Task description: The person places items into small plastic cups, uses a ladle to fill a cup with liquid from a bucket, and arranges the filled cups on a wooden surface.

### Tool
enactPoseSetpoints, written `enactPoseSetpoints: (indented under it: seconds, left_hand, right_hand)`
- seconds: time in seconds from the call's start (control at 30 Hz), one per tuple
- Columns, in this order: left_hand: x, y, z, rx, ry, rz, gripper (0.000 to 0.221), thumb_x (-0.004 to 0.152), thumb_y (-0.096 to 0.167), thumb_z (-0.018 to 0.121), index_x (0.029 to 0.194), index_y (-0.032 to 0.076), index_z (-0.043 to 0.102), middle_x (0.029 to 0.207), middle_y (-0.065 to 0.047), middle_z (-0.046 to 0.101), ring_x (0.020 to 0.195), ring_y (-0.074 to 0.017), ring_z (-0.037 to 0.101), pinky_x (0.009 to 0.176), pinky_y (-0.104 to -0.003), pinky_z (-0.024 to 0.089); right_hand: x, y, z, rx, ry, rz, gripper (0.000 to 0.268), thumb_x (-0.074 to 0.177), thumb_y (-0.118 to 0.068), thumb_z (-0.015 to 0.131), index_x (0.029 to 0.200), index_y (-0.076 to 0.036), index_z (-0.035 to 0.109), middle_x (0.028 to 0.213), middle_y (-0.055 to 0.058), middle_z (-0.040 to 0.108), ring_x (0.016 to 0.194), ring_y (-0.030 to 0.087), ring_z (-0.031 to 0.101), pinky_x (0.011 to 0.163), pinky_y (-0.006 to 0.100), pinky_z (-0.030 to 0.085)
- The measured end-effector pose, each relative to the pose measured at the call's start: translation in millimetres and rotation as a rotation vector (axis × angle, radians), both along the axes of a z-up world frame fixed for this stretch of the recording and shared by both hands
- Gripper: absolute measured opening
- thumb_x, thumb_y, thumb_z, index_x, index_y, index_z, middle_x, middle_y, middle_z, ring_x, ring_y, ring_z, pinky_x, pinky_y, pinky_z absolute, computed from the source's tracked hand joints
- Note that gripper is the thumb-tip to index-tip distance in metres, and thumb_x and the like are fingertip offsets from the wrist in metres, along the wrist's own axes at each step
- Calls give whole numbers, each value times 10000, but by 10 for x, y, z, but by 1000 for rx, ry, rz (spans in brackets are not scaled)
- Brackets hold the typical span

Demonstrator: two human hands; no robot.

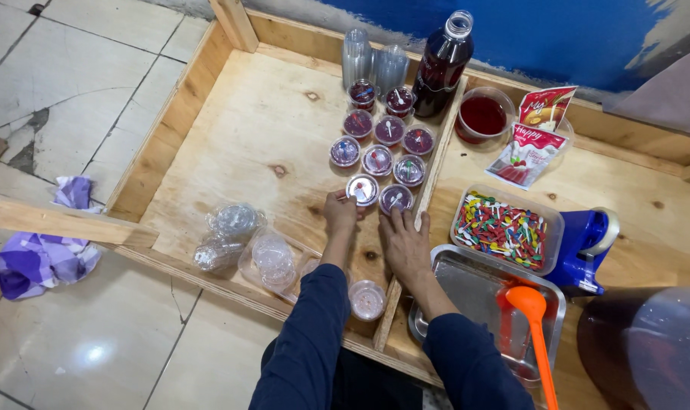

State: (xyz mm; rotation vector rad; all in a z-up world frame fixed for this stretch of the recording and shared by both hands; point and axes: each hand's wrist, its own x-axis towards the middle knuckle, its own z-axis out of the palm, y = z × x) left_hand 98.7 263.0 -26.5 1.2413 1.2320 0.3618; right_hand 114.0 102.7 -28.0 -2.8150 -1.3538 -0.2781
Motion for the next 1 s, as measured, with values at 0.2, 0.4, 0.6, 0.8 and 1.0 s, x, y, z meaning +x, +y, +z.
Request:
enactPoseSetpoints:
  seconds: [0.2, 0.4, 0.6, 0.8, 1.0]
  left_hand:
    - [56, 253, -797, 199, 64, -92, 430, 906, 205, 621, 1322, 97, 610, 1080, -109, 697, 1031, -263, 712, 850, -389, 590]
    - [-699, 20, -303, 214, -238, -201, 355, 935, 67, 565, 1280, 50, 642, 1066, -153, 693, 862, -197, 738, 754, -315, 584]
    - [-1653, -266, -66, 180, -270, -510, 581, 821, -125, 525, 1376, 45, 547, 1129, -100, 596, 990, -170, 593, 908, -277, 527]
    - [-2065, -741, 549, 350, -139, -804, 1042, 617, 46, 754, 1560, 117, 317, 1400, -289, 509, 1363, -503, 435, 1127, -589, 379]
    - [-1975, -860, 647, 446, 203, -948, 1124, 721, 310, 784, 1629, 244, 125, 1515, -131, 467, 1452, -369, 346, 1148, -562, 327]
  right_hand:
    - [-13, -8, -10, 178, -125, 57, 293, 1019, -271, 465, 1260, -220, 624, 1333, 95, 542, 1279, 283, 491, 1077, 567, 326]
    - [-69, -89, 29, 305, -229, 104, 256, 987, -295, 551, 1220, -227, 630, 1293, 73, 572, 1239, 243, 544, 1036, 478, 383]
    - [-311, -344, -225, 449, -48, 96, 268, 983, -294, 595, 1236, -253, 674, 1248, 38, 610, 1221, 211, 575, 1039, 435, 366]
    - [-836, -634, 193, 765, 334, 74, 357, 1053, -421, 549, 1309, -210, 680, 1211, 57, 674, 1110, 235, 668, 929, 392, 477]
    - [-1178, -607, 339, 558, 289, 254, 701, 879, -608, 675, 1459, -233, 555, 1278, 97, 613, 1161, 300, 621, 936, 453, 489]
